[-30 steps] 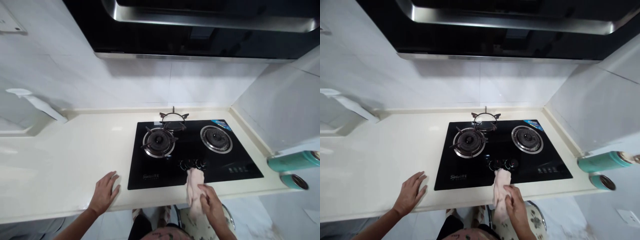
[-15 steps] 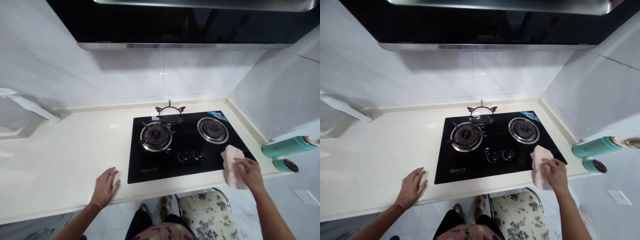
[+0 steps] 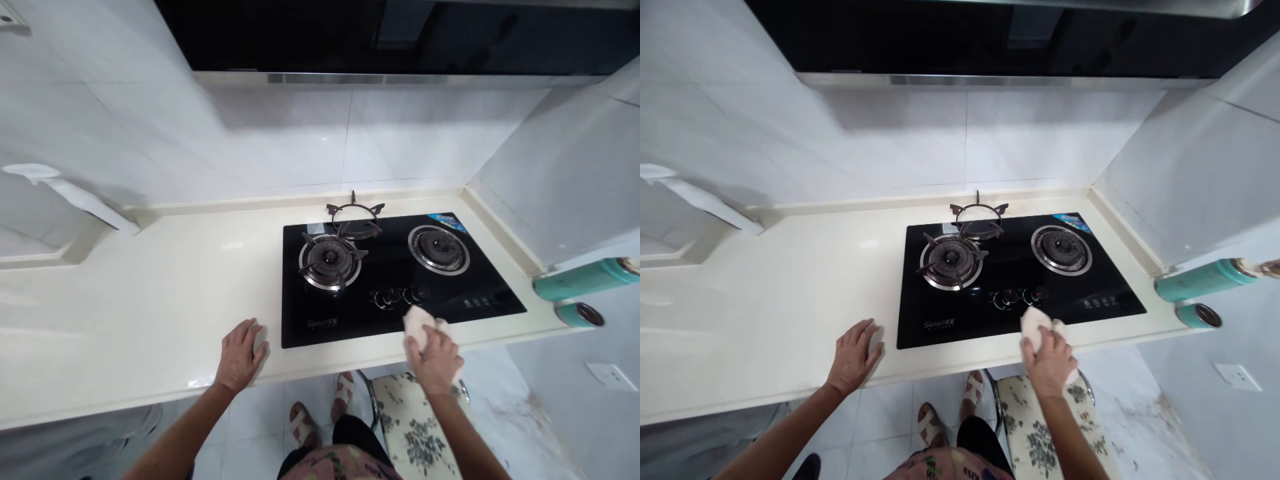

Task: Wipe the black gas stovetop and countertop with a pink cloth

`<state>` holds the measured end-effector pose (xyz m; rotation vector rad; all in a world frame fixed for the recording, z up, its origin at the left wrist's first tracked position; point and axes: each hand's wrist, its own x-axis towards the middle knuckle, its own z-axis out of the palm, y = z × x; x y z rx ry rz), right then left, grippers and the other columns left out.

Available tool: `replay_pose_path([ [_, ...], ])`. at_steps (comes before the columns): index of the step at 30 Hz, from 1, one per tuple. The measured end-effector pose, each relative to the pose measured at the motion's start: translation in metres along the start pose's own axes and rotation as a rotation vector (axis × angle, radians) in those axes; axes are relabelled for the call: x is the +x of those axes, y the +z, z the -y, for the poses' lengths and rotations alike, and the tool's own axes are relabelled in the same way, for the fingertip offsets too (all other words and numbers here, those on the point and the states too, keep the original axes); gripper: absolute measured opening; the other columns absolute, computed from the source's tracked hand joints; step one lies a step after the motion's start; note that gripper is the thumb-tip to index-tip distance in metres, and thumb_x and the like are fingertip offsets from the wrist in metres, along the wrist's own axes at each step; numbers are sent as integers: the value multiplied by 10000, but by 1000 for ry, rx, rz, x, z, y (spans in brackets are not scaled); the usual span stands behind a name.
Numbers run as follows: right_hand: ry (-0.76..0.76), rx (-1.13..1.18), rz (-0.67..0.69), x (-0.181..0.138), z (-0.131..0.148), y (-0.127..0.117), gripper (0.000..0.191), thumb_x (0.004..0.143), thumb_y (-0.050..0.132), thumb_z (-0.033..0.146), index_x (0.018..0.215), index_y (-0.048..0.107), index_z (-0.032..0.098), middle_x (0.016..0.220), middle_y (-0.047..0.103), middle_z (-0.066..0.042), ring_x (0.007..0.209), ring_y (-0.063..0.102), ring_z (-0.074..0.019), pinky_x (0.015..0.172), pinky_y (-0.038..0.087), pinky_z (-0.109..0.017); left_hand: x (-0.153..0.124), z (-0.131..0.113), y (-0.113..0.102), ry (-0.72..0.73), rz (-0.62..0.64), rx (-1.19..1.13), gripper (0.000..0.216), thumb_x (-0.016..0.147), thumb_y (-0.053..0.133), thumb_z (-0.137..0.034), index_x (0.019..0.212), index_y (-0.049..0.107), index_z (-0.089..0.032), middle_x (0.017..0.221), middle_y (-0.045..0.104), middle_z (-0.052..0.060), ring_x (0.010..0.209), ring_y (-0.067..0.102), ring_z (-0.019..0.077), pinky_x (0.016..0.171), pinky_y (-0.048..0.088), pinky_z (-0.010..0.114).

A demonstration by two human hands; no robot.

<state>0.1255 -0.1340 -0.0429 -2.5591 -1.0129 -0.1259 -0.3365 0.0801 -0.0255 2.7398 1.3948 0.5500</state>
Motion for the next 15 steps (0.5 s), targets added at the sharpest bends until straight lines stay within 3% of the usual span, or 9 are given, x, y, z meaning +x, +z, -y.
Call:
replay_pose_path([
  [5,-365,141,221,-83,112,13,387,966,612,399,1317,656,241,1388,599,-172,1221,479,-402,996,376,-584,2,-1,2,-14,5,-14,393,1003,529,-448,1282,677,-213,1424,658,184,1345,573,364,1057,481,539],
  [9,-739,264,375,-133,183,15,511,938,705,418,1431,601,332,1535,545,-95,1324,431,-377,1075,345,-571,4,-5,3,-39,-4,4,407,995,533,-448,1281,683,-200,1420,668,189,1342,582,364,1067,487,549],
  [12,-1002,297,371,-150,207,14,575,954,710,411,1501,543,349,1643,467,-60,1400,393,-344,1135,323,-540,3,-8,5,-67,-5,21,398,983,549,-422,1287,682,-202,1433,668,184,1348,587,354,1081,493,541],
  [15,-1107,270,326,-149,206,22,590,951,739,359,1508,545,353,1666,460,-48,1384,427,-312,1120,350,-494,-1,-10,8,-90,-6,39,391,979,554,-398,1303,675,-216,1461,658,169,1367,584,339,1084,503,516],
])
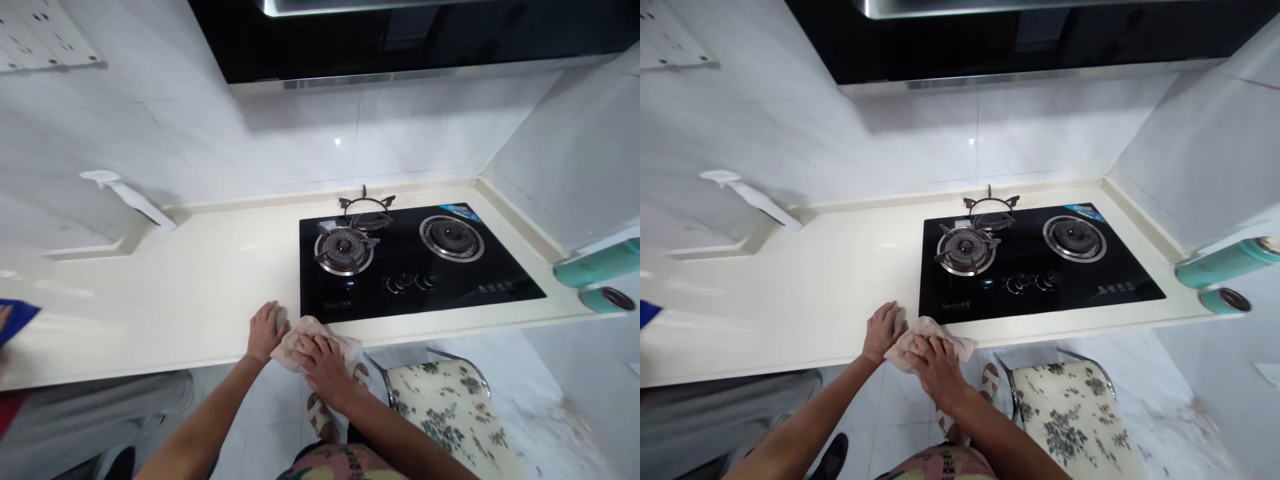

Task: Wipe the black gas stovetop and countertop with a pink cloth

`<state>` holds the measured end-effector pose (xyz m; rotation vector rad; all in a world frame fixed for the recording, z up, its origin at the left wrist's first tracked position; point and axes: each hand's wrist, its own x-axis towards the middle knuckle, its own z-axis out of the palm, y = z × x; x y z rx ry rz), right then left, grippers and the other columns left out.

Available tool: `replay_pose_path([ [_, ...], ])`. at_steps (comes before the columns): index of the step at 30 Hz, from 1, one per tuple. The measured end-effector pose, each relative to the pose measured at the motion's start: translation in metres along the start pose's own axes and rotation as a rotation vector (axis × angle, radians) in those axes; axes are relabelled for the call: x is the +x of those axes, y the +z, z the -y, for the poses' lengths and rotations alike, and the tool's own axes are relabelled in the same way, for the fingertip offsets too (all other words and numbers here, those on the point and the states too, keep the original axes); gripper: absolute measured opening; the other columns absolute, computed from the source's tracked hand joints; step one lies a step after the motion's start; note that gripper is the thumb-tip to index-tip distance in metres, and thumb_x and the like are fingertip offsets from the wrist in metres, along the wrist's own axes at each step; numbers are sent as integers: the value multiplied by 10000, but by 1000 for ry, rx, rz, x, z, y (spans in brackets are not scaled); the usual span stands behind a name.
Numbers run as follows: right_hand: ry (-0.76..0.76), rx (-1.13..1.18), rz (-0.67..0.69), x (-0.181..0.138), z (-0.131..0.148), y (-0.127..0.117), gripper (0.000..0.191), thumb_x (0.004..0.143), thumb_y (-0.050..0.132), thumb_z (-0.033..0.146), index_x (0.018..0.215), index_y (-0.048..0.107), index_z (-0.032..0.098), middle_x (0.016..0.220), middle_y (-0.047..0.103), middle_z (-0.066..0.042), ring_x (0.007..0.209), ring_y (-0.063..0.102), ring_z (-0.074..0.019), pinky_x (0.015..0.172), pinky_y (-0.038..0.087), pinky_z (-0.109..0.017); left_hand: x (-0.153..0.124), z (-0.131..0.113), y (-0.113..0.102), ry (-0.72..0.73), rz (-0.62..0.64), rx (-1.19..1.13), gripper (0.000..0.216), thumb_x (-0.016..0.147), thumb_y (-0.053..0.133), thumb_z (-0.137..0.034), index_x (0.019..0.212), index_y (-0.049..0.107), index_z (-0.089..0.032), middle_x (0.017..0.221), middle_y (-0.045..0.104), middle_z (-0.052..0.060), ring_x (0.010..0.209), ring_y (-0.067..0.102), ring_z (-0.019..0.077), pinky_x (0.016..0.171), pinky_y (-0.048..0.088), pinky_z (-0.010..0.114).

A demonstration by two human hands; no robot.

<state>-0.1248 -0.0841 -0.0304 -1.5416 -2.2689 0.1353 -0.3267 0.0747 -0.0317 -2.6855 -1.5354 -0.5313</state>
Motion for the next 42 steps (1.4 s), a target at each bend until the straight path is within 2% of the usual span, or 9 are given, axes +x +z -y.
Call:
replay_pose_path([
  [5,67,-127,-61,-20,-37,16,517,988,712,277,1471,591,419,1500,623,-37,1263,531,-273,985,410,-428,-5,-2,3,-18,-9,4,400,999,520,-379,1333,659,-210,1493,645,153,1423,551,325,1124,480,499],
  [10,168,-181,-79,-73,-94,8,618,879,837,274,1437,638,450,1462,654,-38,1252,563,-289,1024,402,-428,-3,-3,-3,-17,-10,9,410,1002,511,-399,1322,670,-198,1478,657,161,1403,570,327,1106,493,492],
  [14,356,-253,-58,-129,-158,-26,699,783,896,237,1424,670,403,1481,644,-72,1308,550,-327,1081,379,-446,0,-3,-9,-7,-23,-18,416,1003,471,-402,1291,682,-190,1442,676,178,1374,590,336,1083,503,509],
  [19,558,-357,-9,-188,-235,-84,718,812,824,213,1491,611,308,1583,568,-110,1399,503,-337,1157,358,-480,4,6,-4,-41,-20,-15,459,1017,423,-463,1288,688,-205,1456,666,164,1384,581,337,1089,495,522],
  [24,986,-451,101,-237,-307,-133,752,884,648,230,1601,449,340,1709,416,-82,1499,401,-347,1221,272,-646,7,12,-1,-55,24,10,516,1024,354,-517,1294,673,-215,1471,661,151,1406,572,333,1093,491,521],
  [29,1210,-348,193,-273,-382,-173,847,877,626,269,1662,321,348,1787,237,-49,1533,355,-285,1121,451,-479,6,14,-3,-66,39,30,517,1013,342,-535,1279,670,-238,1475,664,135,1421,563,332,1083,491,518],
  [32,1345,-331,196,-288,-417,-190,850,864,605,265,1661,319,349,1785,231,-54,1507,386,-303,1084,475,-475,6,15,-4,-64,49,38,510,1015,349,-522,1281,672,-231,1474,660,147,1420,561,344,1075,491,534],
  [37,1344,-457,130,-309,-437,-193,766,867,541,262,1621,409,243,1689,384,-168,1355,516,-410,1021,481,-540,3,13,-6,-67,44,43,461,1011,402,-475,1283,670,-217,1461,662,165,1401,574,333,1088,484,512],
  [42,1162,-477,96,-313,-416,-176,571,876,525,344,1396,610,125,1303,608,-308,1055,670,-435,821,494,-545,0,5,-9,-61,35,17,402,1000,459,-440,1275,668,-235,1451,670,149,1390,582,329,1106,481,506],
])
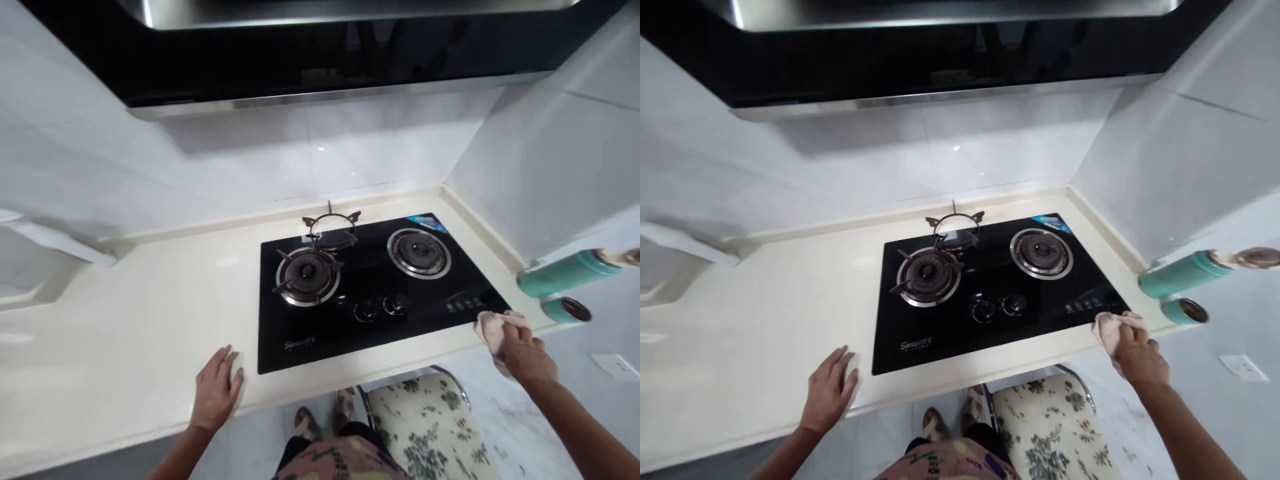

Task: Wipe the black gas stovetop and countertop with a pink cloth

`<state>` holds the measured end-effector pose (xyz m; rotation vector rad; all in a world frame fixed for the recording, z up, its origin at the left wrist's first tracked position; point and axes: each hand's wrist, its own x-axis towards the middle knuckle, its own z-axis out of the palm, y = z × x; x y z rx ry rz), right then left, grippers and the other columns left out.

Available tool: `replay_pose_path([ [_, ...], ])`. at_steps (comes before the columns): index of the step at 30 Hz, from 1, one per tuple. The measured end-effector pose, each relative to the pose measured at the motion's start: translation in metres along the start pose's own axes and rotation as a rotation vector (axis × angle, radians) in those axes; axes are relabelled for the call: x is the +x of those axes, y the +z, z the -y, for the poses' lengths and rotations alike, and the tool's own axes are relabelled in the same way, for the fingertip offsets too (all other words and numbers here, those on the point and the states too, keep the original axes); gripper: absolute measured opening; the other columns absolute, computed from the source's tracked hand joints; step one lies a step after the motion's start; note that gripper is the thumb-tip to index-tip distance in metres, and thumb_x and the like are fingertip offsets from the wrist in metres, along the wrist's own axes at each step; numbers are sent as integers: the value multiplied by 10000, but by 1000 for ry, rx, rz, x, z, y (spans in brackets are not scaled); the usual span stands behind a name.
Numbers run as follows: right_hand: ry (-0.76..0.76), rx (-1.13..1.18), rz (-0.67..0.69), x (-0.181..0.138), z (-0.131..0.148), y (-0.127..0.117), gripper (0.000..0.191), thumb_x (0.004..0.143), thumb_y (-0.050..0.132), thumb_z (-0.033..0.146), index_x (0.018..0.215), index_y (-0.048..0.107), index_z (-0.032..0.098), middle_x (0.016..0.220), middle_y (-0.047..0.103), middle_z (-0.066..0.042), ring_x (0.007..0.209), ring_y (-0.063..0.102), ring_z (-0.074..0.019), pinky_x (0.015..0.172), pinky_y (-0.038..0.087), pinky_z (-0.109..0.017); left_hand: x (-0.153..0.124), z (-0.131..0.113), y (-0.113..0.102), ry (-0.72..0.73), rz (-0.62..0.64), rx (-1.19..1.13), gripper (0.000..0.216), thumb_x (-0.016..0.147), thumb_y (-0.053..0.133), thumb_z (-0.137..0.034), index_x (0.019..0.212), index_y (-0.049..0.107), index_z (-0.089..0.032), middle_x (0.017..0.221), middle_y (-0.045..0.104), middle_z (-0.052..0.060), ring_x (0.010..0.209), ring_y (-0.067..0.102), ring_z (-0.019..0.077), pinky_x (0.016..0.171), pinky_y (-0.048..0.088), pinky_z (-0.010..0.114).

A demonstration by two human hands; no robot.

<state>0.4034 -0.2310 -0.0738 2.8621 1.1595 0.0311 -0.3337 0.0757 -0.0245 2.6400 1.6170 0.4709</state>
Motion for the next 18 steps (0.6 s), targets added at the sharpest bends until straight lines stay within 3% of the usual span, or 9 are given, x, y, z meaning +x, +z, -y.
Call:
replay_pose_path([
  [2,-69,6,11,-15,21,-1,568,835,568,380,1333,635,116,1217,617,-293,1002,681,-429,782,504,-530,-1,-4,-1,4,-10,-5,394,1005,464,-427,1281,662,-228,1452,667,158,1388,585,333,1107,483,514],
  [5,-131,30,26,-48,75,-9,559,804,589,378,1306,634,136,1229,602,-269,1002,675,-416,737,531,-501,-3,-12,-4,5,-24,-13,377,1004,480,-394,1290,656,-224,1451,663,168,1392,582,334,1112,481,519],
  [12,-451,126,46,-149,244,-44,472,809,667,261,1276,611,226,1365,575,-194,1125,623,-365,704,579,-411,-6,-20,-5,18,-27,-82,351,996,528,-340,1294,656,-207,1457,650,182,1423,552,346,1123,477,529],
  [18,-784,269,110,-218,394,-68,601,731,840,142,1290,637,229,1322,614,-167,1132,623,-367,802,597,-427,-14,-24,1,19,-89,-157,336,1002,546,-329,1304,652,-226,1429,641,158,1391,559,320,1138,487,529],
])
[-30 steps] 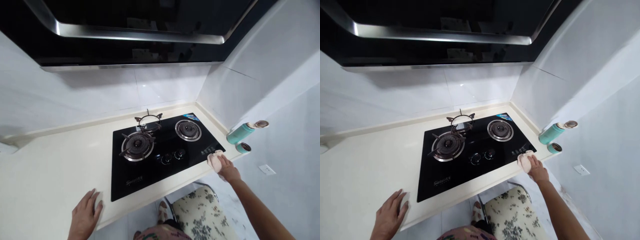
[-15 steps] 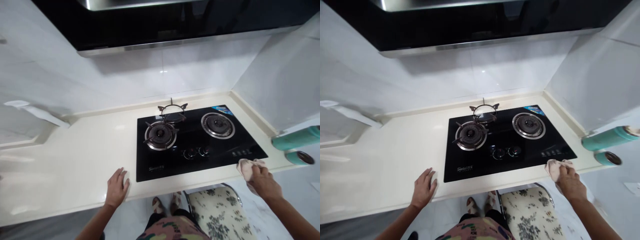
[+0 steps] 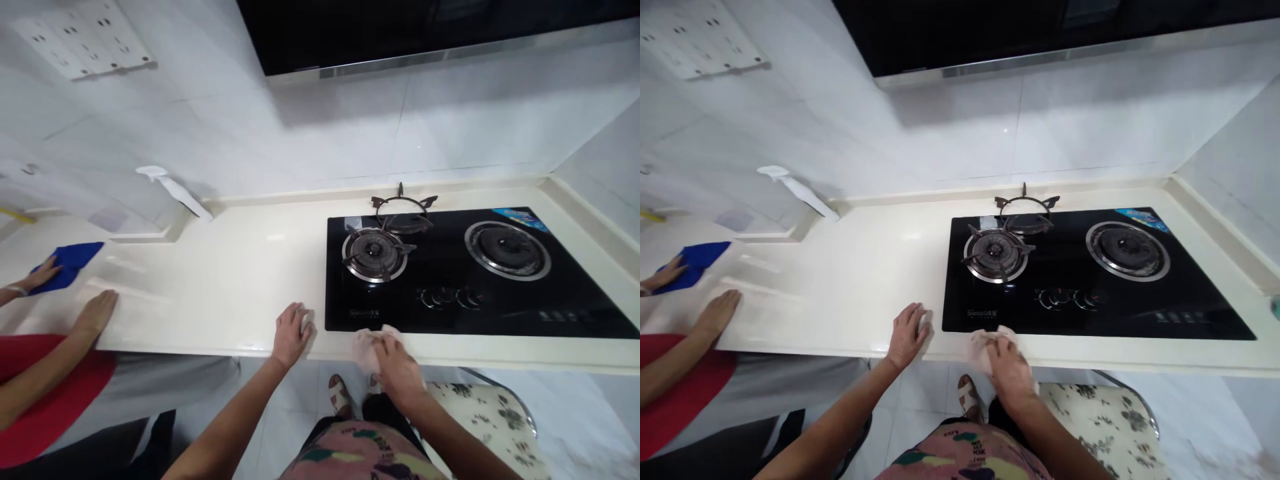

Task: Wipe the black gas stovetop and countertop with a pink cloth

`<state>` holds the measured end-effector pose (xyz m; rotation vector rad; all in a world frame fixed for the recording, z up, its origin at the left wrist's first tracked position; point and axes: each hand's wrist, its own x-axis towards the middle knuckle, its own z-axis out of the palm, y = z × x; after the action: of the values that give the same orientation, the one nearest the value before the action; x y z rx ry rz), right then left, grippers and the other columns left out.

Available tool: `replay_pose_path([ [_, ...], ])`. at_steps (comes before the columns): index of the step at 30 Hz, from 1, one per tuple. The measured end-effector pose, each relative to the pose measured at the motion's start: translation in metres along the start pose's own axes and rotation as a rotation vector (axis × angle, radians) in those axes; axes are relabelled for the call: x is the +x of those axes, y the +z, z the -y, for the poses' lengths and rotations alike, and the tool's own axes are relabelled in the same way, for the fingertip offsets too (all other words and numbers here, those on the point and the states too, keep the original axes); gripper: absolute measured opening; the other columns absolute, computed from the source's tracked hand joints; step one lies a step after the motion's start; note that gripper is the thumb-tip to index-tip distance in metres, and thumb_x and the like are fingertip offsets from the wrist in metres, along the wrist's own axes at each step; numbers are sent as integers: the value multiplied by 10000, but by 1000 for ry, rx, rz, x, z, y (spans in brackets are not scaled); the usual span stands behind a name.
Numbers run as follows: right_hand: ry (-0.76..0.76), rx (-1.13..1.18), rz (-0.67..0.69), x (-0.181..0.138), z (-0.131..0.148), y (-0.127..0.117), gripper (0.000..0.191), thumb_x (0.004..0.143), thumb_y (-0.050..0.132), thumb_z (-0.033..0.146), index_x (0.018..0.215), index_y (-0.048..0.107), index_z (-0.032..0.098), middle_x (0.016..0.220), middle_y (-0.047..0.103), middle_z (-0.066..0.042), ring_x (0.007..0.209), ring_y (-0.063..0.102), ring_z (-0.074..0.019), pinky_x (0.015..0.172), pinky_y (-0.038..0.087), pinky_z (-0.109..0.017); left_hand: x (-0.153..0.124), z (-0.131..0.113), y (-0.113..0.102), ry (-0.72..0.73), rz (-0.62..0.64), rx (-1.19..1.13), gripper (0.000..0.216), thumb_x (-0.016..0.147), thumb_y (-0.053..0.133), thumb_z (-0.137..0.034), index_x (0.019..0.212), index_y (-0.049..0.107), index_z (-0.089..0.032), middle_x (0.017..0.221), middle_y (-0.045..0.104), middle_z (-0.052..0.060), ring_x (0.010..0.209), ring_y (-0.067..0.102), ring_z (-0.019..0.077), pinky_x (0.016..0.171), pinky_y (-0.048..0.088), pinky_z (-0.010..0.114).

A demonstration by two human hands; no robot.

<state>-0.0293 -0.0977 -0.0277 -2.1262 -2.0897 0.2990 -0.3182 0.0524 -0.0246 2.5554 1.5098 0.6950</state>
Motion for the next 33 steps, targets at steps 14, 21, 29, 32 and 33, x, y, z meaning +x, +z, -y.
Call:
replay_pose_path([
  [14,-180,466,154,49,109,4,805,724,811,232,1485,551,219,1508,524,-152,1271,618,-314,1034,561,-427,-136,-54,-22,100,-82,-91,524,980,592,-282,1498,511,-275,1533,526,191,1449,523,336,1122,540,542],
  [21,-258,725,115,52,46,-9,562,901,490,188,1437,630,284,1341,664,-82,1146,672,-241,988,567,-399,-108,-86,39,83,36,114,877,824,799,-597,1579,500,-267,1632,458,279,1516,411,503,1121,436,715],
  [29,118,85,-497,49,-58,-1,431,1050,416,389,1336,645,164,1459,594,-204,1414,505,-385,1167,376,-607,-108,-81,61,93,84,96,796,834,716,-704,1521,589,-321,1704,391,211,1586,287,496,1186,311,722],
  [32,76,-39,-510,44,-63,14,468,1048,420,340,1434,564,118,1526,547,-241,1491,438,-398,1196,322,-628,-116,-45,55,169,-3,155,427,938,697,-458,1363,695,-418,1637,515,115,1581,349,393,1216,311,645],
  [33,66,-53,-515,44,-63,17,471,1044,429,336,1441,557,117,1524,549,-243,1491,440,-398,1196,321,-626,-119,-27,48,167,-19,168,364,950,692,-393,1311,720,-425,1609,549,99,1576,364,374,1219,313,630],
])
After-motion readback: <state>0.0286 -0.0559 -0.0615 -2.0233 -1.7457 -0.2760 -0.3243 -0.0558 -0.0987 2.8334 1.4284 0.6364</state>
